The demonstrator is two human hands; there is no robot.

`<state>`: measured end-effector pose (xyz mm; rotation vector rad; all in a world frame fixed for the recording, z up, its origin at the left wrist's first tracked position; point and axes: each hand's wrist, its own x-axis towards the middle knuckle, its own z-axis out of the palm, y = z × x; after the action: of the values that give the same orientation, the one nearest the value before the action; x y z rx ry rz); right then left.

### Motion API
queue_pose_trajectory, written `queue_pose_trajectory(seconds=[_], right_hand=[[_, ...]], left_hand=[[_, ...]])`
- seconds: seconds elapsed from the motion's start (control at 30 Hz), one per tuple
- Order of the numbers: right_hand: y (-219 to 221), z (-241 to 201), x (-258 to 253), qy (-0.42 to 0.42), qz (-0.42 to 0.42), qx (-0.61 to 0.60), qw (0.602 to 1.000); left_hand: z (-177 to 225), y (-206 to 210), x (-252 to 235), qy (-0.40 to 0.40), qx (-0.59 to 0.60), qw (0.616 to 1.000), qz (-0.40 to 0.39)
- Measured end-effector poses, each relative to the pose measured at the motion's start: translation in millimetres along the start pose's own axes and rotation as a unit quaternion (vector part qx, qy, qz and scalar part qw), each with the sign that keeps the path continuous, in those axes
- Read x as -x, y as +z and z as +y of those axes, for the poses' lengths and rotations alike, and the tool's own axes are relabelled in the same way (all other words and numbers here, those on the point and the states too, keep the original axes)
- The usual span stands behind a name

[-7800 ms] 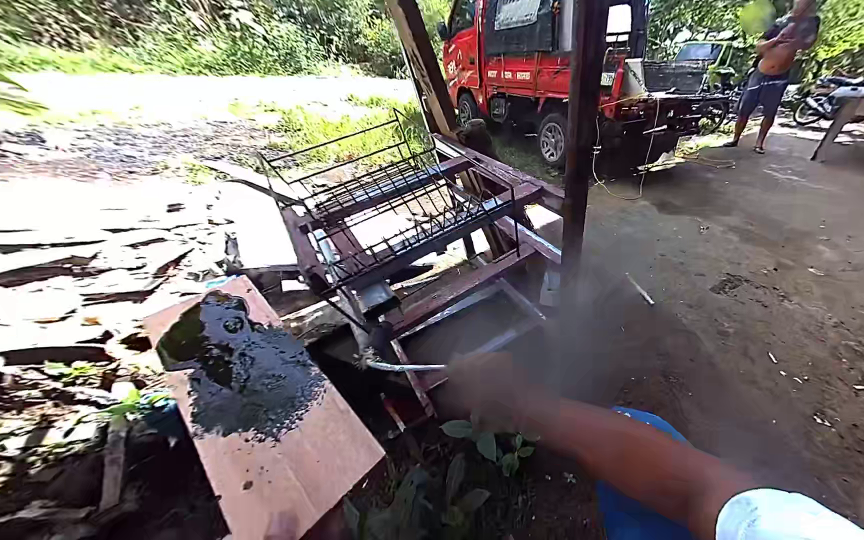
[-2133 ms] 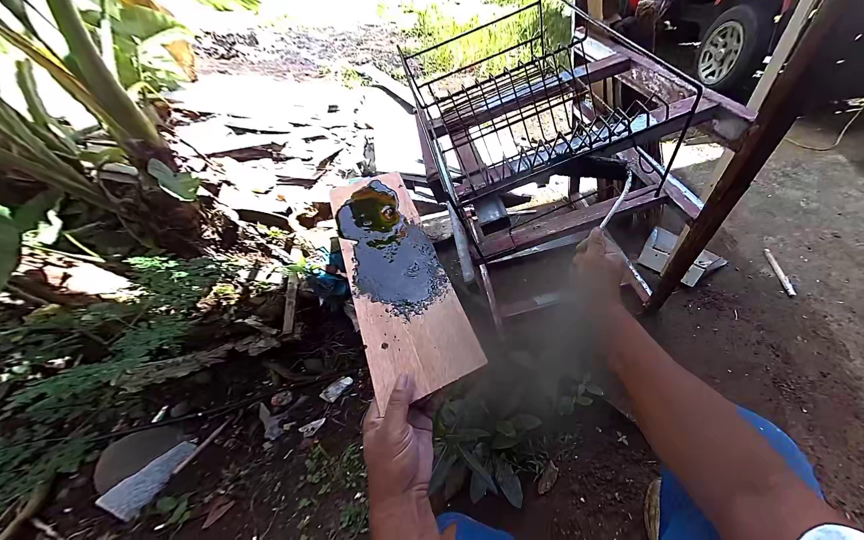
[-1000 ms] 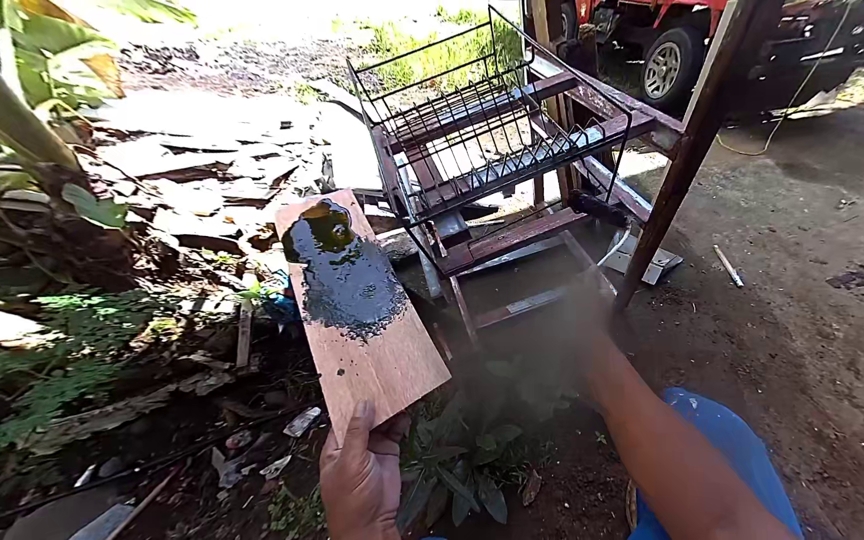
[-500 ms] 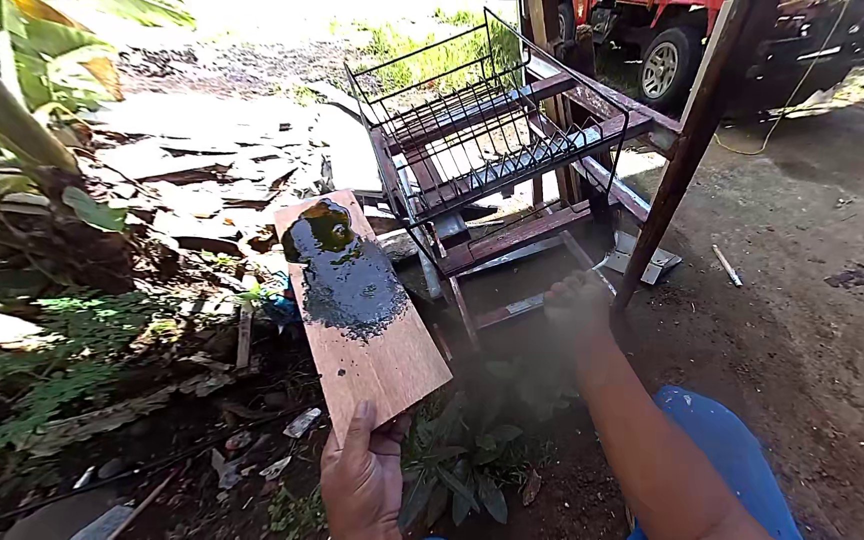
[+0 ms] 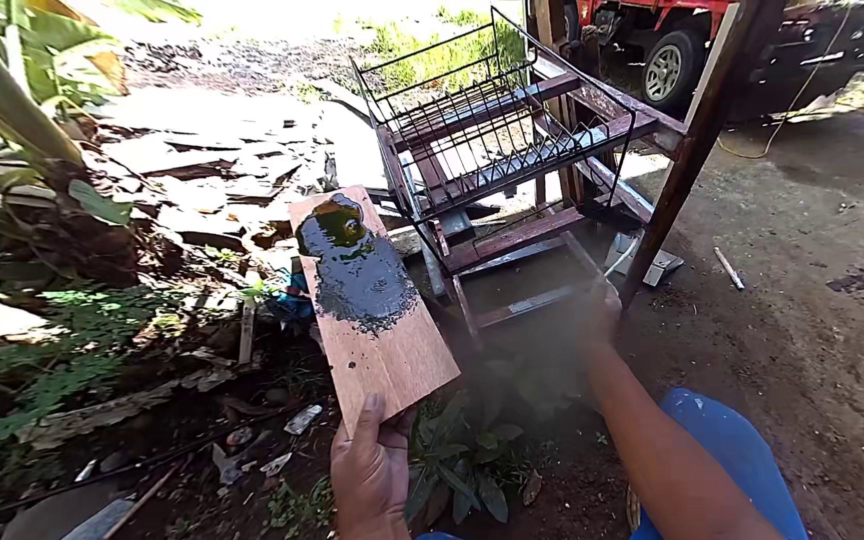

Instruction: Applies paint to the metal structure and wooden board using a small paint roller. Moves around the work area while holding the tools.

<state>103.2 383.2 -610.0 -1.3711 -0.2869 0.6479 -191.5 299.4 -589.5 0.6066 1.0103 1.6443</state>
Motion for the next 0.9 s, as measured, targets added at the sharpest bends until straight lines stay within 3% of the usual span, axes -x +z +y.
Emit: queue_pose_trajectory(seconds=[0.13,0.2,0.37,0.53,0.7,0.9], right_hand=[[-6,6,10,-0.076,0.006,0.027,0.997],[-3,-5,3,-0.132,0.014,0.108,0.985],[-14,-3,-14,-0.127,0.015,0.243,0.961],[-14,-13,1,-0.168,-0.012,0.269,0.948],[-15,-39,-5,-0.136,-0.145,0.197,0.96],[-33,-50,-19,-0.138,-0.172,0.162,0.962]], left_hand=[[0,1,-1,0.002,0.003,1.0,0.004],[0,0,-1,0.003,0.004,1.0,0.006],[1,1,-2,-0.001,0.001,1.0,0.007],[-1,2,-4,-0.005,0.004,1.0,0.017],[0,-1,-3,-0.005,0.011,1.0,0.006],[-1,-4,-7,-0.003,0.015,1.0,0.007]])
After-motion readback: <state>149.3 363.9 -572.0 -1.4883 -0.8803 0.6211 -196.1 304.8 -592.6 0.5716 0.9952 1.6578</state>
